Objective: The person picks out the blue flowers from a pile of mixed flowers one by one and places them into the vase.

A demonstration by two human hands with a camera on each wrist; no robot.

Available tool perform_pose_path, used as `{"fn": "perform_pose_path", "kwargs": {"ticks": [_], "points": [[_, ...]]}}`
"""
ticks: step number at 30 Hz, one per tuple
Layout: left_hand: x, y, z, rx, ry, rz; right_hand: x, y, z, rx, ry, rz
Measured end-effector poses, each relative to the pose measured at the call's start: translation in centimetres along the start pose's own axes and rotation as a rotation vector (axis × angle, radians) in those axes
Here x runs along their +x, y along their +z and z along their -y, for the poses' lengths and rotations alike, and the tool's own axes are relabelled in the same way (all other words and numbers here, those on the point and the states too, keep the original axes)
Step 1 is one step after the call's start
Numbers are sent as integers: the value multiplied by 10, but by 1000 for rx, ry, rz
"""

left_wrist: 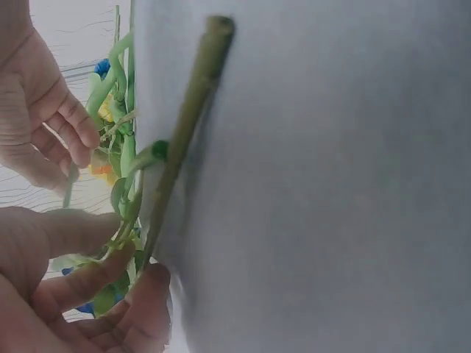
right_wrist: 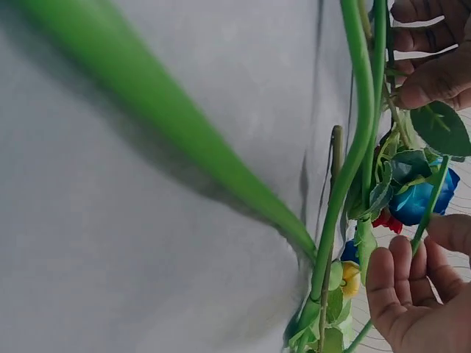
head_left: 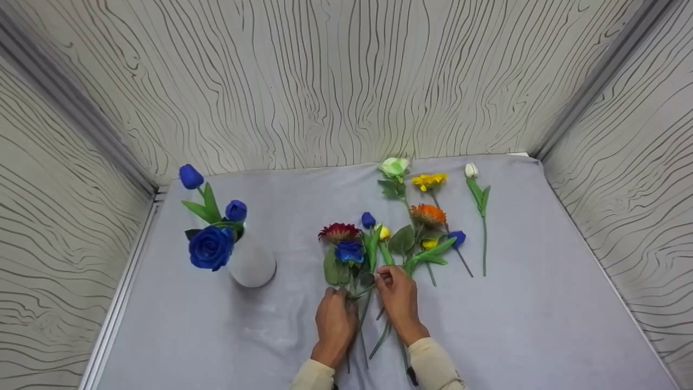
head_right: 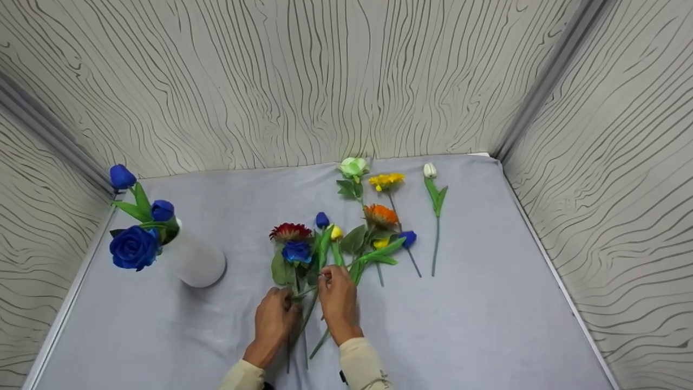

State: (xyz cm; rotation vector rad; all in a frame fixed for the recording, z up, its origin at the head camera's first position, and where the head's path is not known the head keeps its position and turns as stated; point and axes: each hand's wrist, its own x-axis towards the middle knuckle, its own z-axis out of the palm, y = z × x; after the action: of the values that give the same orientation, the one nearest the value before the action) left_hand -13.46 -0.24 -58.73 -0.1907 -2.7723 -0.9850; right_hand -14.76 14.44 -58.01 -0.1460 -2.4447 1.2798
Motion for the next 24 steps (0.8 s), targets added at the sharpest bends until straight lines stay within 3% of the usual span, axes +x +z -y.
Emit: {"fn": "perform_pose_path", "kwargs": {"ticks": [6, 12, 18, 24], "points": [[1, -5, -7, -13, -55, 4, -1, -1, 2, 34, -34, -30], [4, -6, -14, -59, 50, -77, -1, -1, 6, 49, -57, -56], [8, 0, -12, -119, 192, -72, -7, 2, 10, 97, 53, -45], [8, 4, -12, -124, 227, -46, -12, 3, 12, 198, 212, -50]]}}
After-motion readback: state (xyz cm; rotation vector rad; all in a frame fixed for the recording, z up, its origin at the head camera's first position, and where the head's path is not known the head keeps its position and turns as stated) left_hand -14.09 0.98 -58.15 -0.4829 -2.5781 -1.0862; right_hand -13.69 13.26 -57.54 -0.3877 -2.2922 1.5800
